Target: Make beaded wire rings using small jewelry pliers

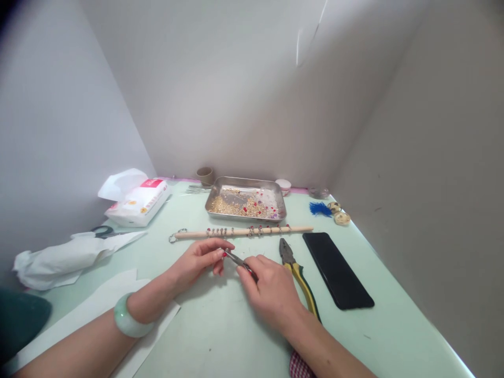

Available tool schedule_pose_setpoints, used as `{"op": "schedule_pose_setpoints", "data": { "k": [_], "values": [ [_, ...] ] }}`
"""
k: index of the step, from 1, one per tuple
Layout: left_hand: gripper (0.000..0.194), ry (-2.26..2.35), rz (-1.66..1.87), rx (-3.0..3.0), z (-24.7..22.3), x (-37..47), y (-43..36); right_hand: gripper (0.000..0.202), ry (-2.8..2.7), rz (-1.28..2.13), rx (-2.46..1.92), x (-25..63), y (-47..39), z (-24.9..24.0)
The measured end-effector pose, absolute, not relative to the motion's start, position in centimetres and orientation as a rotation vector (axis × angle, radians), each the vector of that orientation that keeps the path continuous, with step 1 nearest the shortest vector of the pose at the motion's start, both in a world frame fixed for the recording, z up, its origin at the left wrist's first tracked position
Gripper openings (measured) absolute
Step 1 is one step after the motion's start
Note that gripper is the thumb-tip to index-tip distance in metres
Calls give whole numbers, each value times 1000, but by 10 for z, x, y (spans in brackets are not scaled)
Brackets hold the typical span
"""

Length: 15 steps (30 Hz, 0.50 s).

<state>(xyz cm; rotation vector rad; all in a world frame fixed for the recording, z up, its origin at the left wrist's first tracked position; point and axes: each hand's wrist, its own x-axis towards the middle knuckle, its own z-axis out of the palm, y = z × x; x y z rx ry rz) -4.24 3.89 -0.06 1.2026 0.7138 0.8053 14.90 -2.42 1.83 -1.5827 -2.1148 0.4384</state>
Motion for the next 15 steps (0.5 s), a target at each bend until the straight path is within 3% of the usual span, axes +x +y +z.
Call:
{"op": "schedule_pose_setpoints", "data": {
  "k": [9, 15],
  "values": [
    [18, 566, 851, 853, 3, -39, 37, 35, -1836, 1111, -1401, 150, -22, 23],
    [21, 565, 902, 797, -2, -38, 38, 29, -1872, 738, -1465, 147, -24, 25]
  ]
}}
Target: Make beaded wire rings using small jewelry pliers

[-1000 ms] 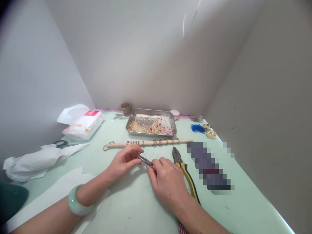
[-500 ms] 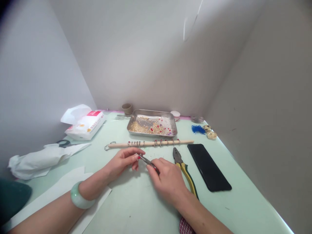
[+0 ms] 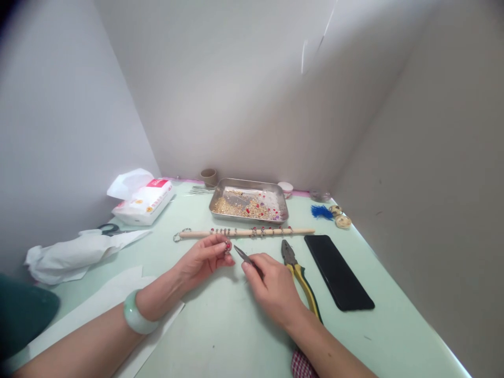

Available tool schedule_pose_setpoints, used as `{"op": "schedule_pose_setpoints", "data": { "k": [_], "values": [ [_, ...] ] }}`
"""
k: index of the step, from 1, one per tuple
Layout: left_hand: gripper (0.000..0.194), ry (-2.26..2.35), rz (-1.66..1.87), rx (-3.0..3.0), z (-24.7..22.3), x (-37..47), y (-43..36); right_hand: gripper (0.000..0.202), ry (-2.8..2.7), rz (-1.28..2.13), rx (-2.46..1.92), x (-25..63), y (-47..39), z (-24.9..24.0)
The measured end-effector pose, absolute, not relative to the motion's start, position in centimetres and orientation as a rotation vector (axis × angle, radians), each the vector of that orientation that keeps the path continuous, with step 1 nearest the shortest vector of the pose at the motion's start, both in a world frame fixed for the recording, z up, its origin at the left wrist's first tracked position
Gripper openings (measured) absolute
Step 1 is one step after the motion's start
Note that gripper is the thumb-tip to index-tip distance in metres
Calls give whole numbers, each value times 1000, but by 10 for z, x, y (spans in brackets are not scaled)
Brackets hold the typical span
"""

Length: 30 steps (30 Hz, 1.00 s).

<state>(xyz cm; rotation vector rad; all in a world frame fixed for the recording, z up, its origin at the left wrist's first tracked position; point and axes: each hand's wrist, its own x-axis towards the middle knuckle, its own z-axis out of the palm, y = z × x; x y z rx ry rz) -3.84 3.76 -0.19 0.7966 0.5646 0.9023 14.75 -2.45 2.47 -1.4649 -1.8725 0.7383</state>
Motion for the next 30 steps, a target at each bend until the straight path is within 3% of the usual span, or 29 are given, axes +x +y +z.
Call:
{"op": "schedule_pose_setpoints", "data": {
  "k": [5, 16, 23, 30],
  "values": [
    [22, 579, 915, 769, -3, -33, 36, 34, -1727, 833, -1459, 149, -26, 24],
    [22, 610, 959, 727, 1, -25, 36, 41, -1114, 2045, -982, 144, -27, 12],
    [22, 710, 978, 941, 2, -24, 31, 40, -829, 2145, -974, 143, -26, 11],
    [22, 751, 1105, 1262, 0, -15, 27, 39, -953, 2028, -973, 137, -30, 12]
  ]
}}
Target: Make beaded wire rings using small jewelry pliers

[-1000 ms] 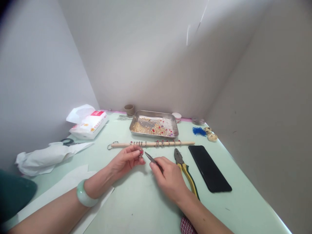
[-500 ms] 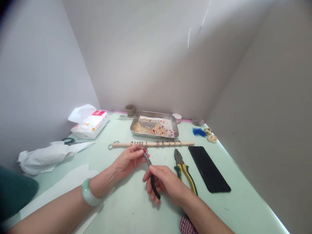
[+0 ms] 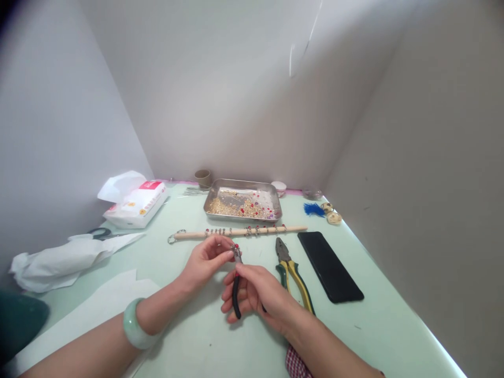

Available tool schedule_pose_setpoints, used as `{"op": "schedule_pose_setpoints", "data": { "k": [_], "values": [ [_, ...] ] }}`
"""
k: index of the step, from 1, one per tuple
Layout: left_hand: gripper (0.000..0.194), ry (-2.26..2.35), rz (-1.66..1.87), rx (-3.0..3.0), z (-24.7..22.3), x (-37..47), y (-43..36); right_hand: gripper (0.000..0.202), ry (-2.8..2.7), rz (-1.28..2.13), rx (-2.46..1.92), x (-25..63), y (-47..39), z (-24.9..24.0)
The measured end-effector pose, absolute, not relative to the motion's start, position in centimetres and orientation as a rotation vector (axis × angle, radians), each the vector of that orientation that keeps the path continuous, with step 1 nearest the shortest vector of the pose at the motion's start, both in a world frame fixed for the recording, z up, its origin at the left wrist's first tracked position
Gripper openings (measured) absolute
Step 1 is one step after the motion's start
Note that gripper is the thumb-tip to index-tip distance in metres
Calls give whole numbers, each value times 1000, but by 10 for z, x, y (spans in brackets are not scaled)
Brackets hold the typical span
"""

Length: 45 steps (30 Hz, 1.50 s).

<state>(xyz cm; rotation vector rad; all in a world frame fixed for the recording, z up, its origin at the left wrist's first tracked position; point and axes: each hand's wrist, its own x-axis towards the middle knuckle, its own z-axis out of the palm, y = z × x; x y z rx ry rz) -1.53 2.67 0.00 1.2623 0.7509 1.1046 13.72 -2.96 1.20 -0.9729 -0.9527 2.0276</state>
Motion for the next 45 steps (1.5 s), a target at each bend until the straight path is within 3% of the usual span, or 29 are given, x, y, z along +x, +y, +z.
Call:
{"op": "schedule_pose_setpoints", "data": {
  "k": [7, 14, 20, 26, 41, 45],
  "values": [
    [21, 676, 1113, 1346, -5, -15, 26, 32, -1446, 1375, -1402, 136, -29, 15],
    [14, 624, 1121, 1407, -2, -16, 21, 33, -1605, 1409, -1418, 139, -29, 12],
    [17, 663, 1134, 1465, 3, -18, 18, 33, -1776, 1020, -1456, 142, -34, 18],
    [27, 652, 916, 1617, 7, -17, 12, 21, -1935, 651, -1416, 139, -36, 18],
    [31, 638, 1003, 1923, 7, -24, 15, 17, -2011, 657, -1305, 143, -37, 10],
    [29, 656, 1092, 1975, 10, -23, 12, 14, -1972, 858, -1282, 142, -34, 15]
  ]
}}
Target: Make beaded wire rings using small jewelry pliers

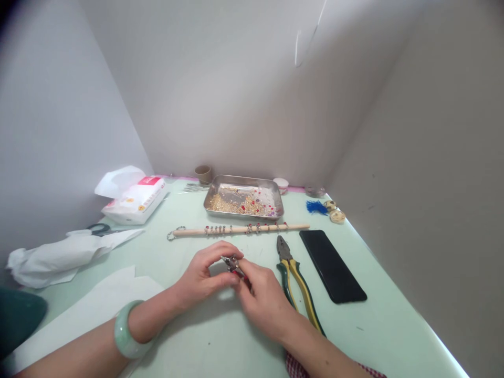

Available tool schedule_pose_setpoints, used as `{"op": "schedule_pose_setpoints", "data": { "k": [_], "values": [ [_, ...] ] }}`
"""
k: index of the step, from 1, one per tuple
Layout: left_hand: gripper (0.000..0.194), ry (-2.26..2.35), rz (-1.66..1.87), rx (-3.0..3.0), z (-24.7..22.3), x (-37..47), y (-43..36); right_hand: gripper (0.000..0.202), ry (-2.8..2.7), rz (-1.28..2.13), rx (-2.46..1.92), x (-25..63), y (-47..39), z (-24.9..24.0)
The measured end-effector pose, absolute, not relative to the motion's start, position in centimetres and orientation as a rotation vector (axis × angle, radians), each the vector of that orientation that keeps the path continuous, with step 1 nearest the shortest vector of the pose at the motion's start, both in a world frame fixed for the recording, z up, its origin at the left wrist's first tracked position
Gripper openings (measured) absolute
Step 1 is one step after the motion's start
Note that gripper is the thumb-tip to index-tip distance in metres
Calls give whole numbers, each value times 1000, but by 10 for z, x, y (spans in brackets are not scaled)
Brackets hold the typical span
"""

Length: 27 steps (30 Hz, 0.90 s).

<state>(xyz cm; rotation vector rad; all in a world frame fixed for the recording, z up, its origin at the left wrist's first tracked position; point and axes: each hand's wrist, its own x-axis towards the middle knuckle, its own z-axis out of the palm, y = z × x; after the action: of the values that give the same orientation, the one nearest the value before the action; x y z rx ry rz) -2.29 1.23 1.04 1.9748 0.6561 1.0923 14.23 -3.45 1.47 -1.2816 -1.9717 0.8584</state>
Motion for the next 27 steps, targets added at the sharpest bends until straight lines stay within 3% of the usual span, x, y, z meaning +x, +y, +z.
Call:
{"op": "schedule_pose_setpoints", "data": {
  "k": [4, 13, 27],
  "values": [
    [27, 644, 1100, 2047, 13, -23, 9, 16, -1913, 1143, -1313, 142, -33, 19],
    [27, 650, 1153, 2181, 15, -25, 9, 16, -1973, 895, -1357, 143, -32, 12],
    [23, 631, 1131, 2198, 22, -27, 9, 20, -2012, 918, -1304, 145, -30, 12]
  ]
}}
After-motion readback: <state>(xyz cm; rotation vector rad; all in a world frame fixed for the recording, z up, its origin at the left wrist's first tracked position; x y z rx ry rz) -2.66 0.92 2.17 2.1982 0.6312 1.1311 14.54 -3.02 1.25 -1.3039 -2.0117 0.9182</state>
